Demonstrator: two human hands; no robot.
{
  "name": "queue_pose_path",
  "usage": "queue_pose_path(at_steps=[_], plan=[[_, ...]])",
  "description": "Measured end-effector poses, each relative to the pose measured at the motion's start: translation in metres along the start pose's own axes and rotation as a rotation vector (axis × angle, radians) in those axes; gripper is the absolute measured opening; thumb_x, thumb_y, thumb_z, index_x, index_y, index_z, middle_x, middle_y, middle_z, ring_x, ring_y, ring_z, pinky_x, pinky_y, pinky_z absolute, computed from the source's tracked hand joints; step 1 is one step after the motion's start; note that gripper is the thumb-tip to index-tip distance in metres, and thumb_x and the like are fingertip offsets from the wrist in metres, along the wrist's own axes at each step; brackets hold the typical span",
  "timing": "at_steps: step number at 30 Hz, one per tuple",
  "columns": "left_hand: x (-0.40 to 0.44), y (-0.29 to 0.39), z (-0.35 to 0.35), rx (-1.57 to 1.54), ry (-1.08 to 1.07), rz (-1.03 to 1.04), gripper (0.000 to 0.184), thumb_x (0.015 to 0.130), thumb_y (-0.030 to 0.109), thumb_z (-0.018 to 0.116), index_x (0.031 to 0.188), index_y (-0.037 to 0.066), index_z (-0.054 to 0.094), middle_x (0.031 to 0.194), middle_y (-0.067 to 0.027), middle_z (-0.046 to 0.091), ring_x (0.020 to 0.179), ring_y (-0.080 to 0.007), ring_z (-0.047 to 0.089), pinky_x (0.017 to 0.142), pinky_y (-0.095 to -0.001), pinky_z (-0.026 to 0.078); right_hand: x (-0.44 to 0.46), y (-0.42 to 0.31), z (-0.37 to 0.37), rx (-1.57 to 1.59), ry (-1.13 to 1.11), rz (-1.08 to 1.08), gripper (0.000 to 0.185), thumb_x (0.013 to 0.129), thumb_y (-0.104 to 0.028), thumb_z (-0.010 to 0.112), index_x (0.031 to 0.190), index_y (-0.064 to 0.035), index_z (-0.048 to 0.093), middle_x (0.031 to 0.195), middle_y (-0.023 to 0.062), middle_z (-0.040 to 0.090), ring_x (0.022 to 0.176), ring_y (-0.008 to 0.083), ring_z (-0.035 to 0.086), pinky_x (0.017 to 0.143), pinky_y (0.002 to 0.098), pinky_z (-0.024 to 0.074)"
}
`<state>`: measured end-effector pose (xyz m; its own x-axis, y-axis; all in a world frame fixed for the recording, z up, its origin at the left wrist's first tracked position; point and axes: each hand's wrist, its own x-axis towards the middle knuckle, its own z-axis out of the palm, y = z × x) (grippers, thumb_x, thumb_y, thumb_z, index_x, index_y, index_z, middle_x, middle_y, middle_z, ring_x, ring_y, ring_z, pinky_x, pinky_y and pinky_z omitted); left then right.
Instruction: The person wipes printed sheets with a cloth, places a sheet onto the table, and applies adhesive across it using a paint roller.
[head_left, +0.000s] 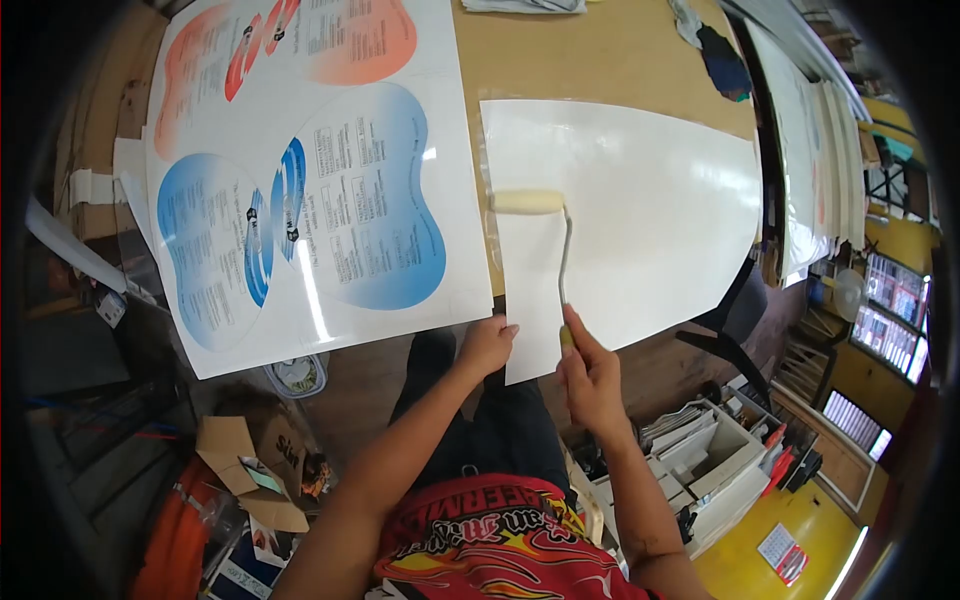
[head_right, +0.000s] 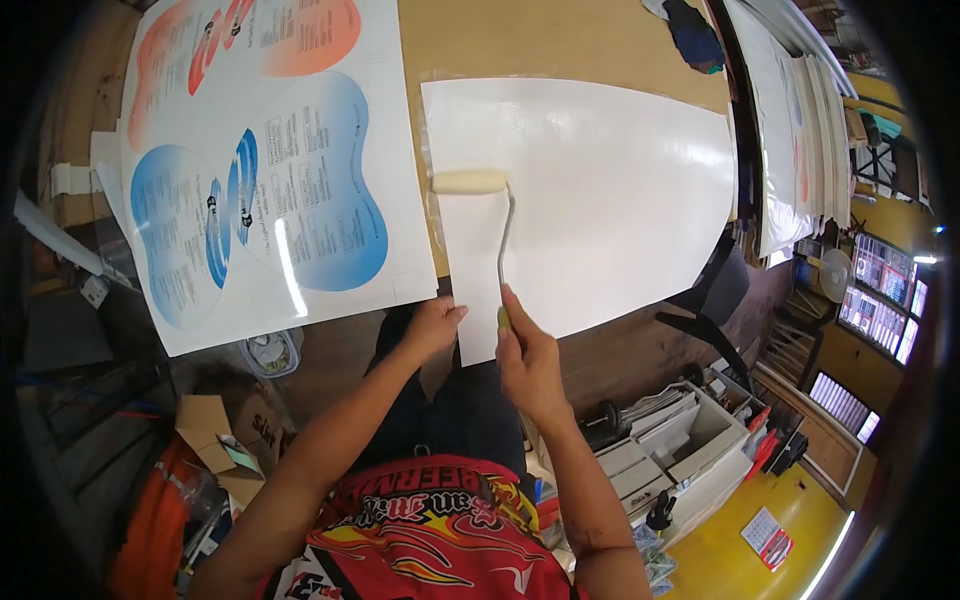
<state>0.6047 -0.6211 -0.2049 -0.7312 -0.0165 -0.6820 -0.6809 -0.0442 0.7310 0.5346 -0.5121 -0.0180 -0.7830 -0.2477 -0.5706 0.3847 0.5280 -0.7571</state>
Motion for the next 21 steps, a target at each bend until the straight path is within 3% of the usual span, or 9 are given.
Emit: queue_pose_path(at_steps=[5, 12, 15, 19, 21], plan=[[0.005, -0.009, 0.003, 0.002, -0.01, -0.063, 0.025, 0.1, 0.019, 0.061, 0.108, -0.002, 0.071, 0.091, -0.0066, 0.074, 0.079, -0.0131, 0.065, 0.075, -0.0315, 0.051, 0.094, -0.044, 0.005, -0.092, 0.001, -0.081, 0.048, 0.098, -0.004, 0.046, 0.145, 0.0041, 0.049, 0.067, 0.0007, 0.051, 0.059, 0.0069, 0.047, 0.056, 0.0245, 0.0433], [0.004, 0.002, 0.0, 0.012, -0.022, -0.165, 0.024, 0.101, 0.02, 0.06, 0.106, 0.0, 0.072, 0.085, -0.0028, 0.07, 0.073, -0.0091, 0.06, 0.067, -0.0272, 0.048, 0.107, -0.047, -0.011, -0.267, -0.026, -0.232, 0.047, 0.097, -0.006, 0.048, 0.143, 0.0012, 0.052, 0.066, 0.0062, 0.055, 0.055, 0.0127, 0.05, 0.056, 0.0293, 0.0456], [-0.001, 0.008, -0.001, -0.142, -0.028, -0.171, 0.023, 0.101, 0.02, 0.061, 0.104, 0.001, 0.071, 0.08, 0.0, 0.066, 0.068, -0.0069, 0.055, 0.063, -0.0257, 0.046, 0.108, -0.083, -0.009, -0.16, -0.079, 0.046, 0.048, 0.096, -0.005, 0.049, 0.143, 0.001, 0.051, 0.067, 0.0119, 0.056, 0.059, 0.0174, 0.054, 0.061, 0.0317, 0.0481], [0.002, -0.003, 0.003, -0.189, -0.015, -0.146, 0.023, 0.101, 0.022, 0.061, 0.101, 0.001, 0.072, 0.078, 0.0015, 0.064, 0.066, -0.007, 0.053, 0.062, -0.0258, 0.045, 0.071, -0.027, -0.001, -0.184, 0.036, -0.228, 0.049, 0.094, -0.005, 0.051, 0.143, 0.0017, 0.051, 0.073, 0.0212, 0.059, 0.064, 0.0233, 0.06, 0.067, 0.0339, 0.0499], [-0.003, 0.007, 0.001, -0.143, -0.005, -0.191, 0.023, 0.101, 0.022, 0.061, 0.1, 0.002, 0.072, 0.08, 0.001, 0.065, 0.068, -0.0072, 0.054, 0.063, -0.0257, 0.046, 0.077, -0.022, 0.002, -0.198, 0.043, -0.215, 0.049, 0.094, -0.004, 0.049, 0.143, 0.0018, 0.051, 0.073, 0.0193, 0.059, 0.065, 0.0224, 0.06, 0.067, 0.0334, 0.0499]])
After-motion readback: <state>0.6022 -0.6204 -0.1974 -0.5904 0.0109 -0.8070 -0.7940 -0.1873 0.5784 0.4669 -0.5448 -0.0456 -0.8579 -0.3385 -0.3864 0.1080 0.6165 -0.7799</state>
